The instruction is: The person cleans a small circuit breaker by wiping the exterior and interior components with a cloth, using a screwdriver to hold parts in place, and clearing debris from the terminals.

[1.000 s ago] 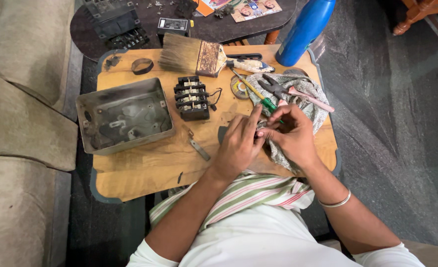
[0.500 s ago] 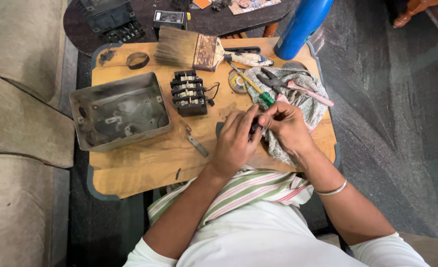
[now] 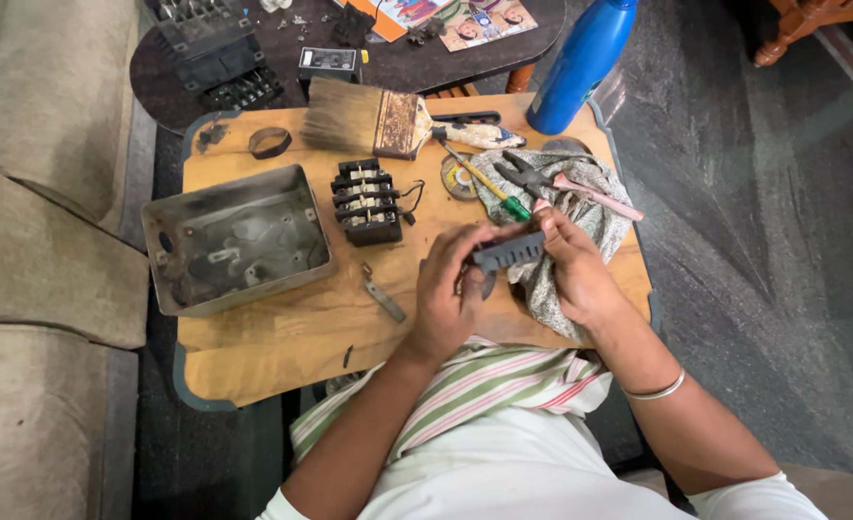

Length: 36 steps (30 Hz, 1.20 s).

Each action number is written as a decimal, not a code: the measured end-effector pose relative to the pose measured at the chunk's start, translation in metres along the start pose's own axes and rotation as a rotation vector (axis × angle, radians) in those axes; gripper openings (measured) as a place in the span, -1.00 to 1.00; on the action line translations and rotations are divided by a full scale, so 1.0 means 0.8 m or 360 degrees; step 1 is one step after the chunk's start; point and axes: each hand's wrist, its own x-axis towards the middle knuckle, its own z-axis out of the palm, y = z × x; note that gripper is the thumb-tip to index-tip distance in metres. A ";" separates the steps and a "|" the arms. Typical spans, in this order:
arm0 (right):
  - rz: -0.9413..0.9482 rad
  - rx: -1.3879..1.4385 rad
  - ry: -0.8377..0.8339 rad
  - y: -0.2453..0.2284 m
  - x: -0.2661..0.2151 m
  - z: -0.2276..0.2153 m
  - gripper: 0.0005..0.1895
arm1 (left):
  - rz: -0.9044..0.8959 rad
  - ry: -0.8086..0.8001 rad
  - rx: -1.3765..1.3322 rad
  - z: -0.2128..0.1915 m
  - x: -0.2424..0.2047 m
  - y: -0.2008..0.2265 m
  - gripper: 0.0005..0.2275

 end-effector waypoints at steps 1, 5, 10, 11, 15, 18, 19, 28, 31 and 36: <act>-0.0116 -0.0010 -0.0076 0.004 0.000 -0.006 -0.77 | 0.0003 -0.0006 -0.0003 0.002 0.001 -0.002 -0.58; -0.0445 -0.0034 -0.0182 0.015 0.000 -0.033 -0.76 | -0.0260 -0.0117 0.0180 0.010 0.000 -0.001 -0.58; -0.0523 -0.0555 0.0123 0.016 -0.009 -0.019 -0.81 | -0.0244 -0.0210 0.0203 0.014 0.001 -0.001 -0.54; -0.0519 -0.0555 0.0122 0.013 -0.011 -0.016 -0.81 | -0.0253 -0.0260 0.0147 0.015 0.000 0.000 -0.49; -0.0932 -0.0911 -0.0037 0.006 -0.020 -0.011 -0.78 | -0.0539 -0.0305 -0.0181 0.018 -0.002 0.001 -0.56; -0.1082 -0.0893 -0.0178 -0.001 -0.021 -0.014 -0.79 | -0.0292 -0.0488 -0.0242 0.000 0.000 -0.006 -0.54; -0.1147 -0.0862 -0.0236 -0.004 -0.020 -0.015 -0.80 | -0.0295 -0.0483 -0.0243 0.001 0.001 -0.007 -0.54; -0.0969 -0.0605 -0.0126 -0.014 -0.017 -0.022 -0.80 | 0.0063 -0.0346 0.0046 0.000 0.006 -0.004 -0.52; -0.0790 0.0217 0.0024 -0.023 -0.013 -0.022 -0.78 | -0.0037 -0.0327 0.0037 -0.004 0.008 0.001 -0.58; -0.0750 0.0157 -0.0456 -0.040 -0.016 -0.024 -0.73 | -0.0052 -0.0213 0.0170 -0.004 0.011 0.002 -0.57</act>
